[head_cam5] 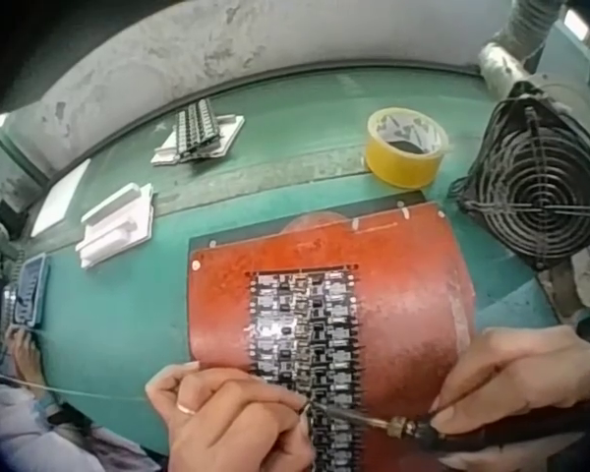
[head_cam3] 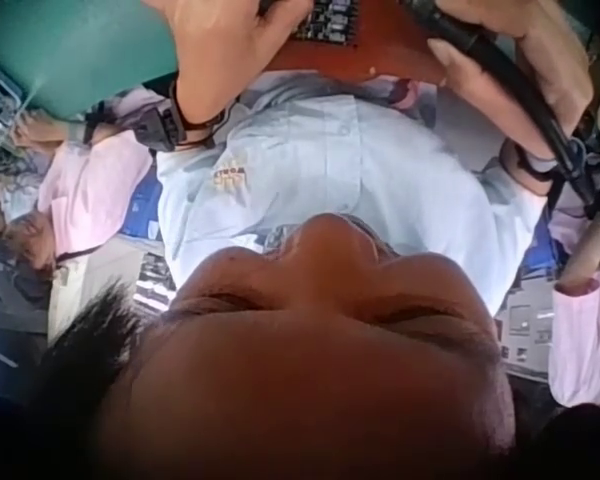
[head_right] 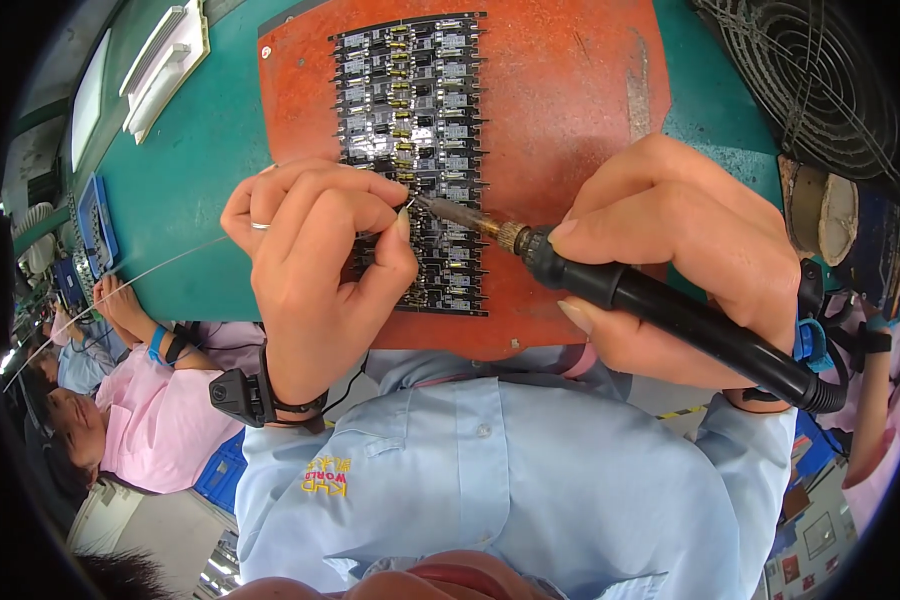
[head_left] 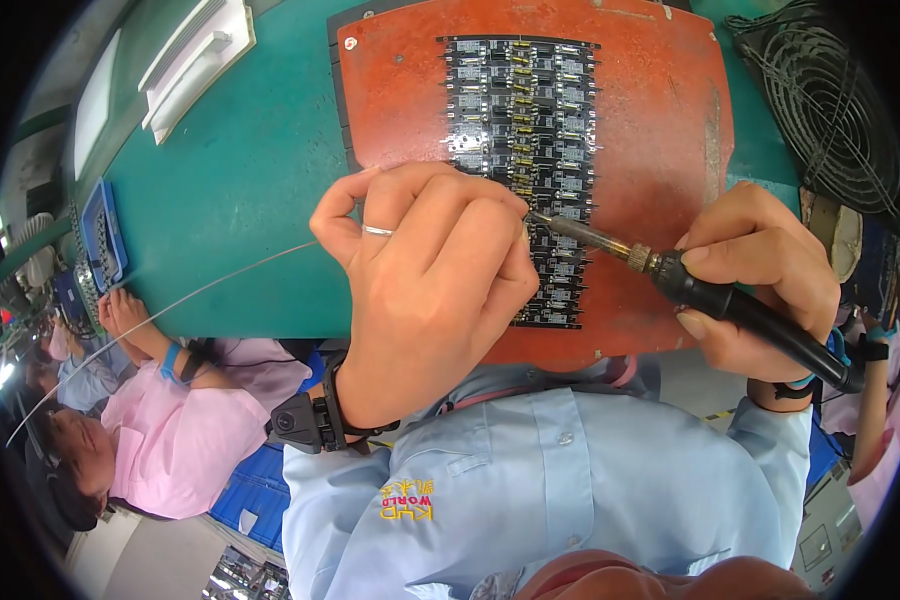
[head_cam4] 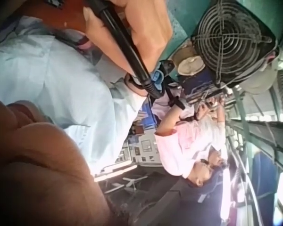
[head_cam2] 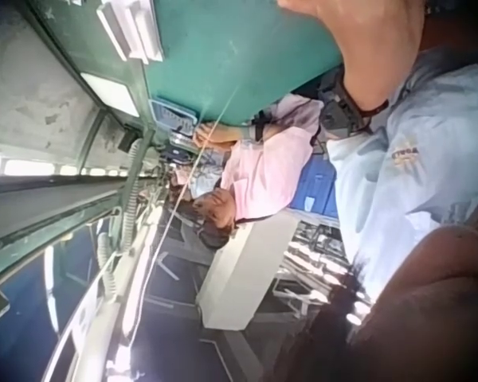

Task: Soldering components onto a printed circuit board at an industrial workstation.

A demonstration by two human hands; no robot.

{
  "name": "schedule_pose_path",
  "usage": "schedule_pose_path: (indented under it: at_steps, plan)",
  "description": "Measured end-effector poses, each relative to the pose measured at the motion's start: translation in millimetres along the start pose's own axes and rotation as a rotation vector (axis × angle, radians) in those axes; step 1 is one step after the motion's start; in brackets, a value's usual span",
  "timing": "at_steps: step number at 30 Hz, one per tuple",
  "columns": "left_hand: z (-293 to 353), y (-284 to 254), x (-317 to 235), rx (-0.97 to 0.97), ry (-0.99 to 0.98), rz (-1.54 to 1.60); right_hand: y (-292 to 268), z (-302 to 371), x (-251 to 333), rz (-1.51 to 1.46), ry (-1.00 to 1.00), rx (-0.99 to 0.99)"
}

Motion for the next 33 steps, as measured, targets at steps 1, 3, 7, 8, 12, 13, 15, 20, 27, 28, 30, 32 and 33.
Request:
schedule_pose_path:
  at_steps: [1, 3, 7, 8, 12, 13, 15, 20, 27, 28, 30, 32, 33]
  plan:
    - [0, 0, 0, 0.0, -0.002, -0.004, 1, -1, 0, 0.004, -0.007, 0.011]
    - [0, 1, 2, 0.01, -0.013, 0.001, 3, -2, -2, 0.01, -0.022, 0.035]
    - [-1, -5, -2, 0.025, 0.014, 0.035, -11, 4, 5, -0.034, -0.08, -0.009]
    - [-1, -6, -2, 0.034, 0.024, 0.047, -14, 7, 5, -0.027, -0.078, -0.015]
    - [1, -8, 0, 0.059, 0.014, 0.078, -31, 16, 2, -0.017, -0.082, -0.126]
    - [0, -8, 0, 0.056, 0.02, 0.073, -32, 17, 0, -0.017, -0.064, -0.139]
    - [1, -5, -4, 0.058, 0.019, 0.126, -35, 18, -3, -0.036, -0.053, -0.157]
    - [10, -9, -7, 0.04, 0.049, 0.115, -51, 56, -16, 0.088, 0.085, -0.305]
    - [16, -15, -11, -0.092, 0.085, 0.089, -49, 87, -46, 0.137, 0.309, -0.521]
    - [16, -17, -12, -0.103, 0.095, 0.087, -50, 85, -43, 0.16, 0.311, -0.533]
    - [20, -19, -11, -0.114, 0.125, 0.083, -43, 81, -40, 0.144, 0.311, -0.523]
    - [21, -23, -12, -0.155, 0.152, 0.101, -38, 79, -39, 0.118, 0.326, -0.513]
    - [20, -26, -14, -0.191, 0.181, 0.122, -38, 79, -37, 0.123, 0.324, -0.514]
Point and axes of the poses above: each hand's wrist, its own z-axis away from the middle knuckle, its own y-axis out of the palm, x = y × z, the point moved 10 cm from there along -z, towards the middle knuckle, and after that the axes turned 1 degree about -x, right-handed, at the moved point
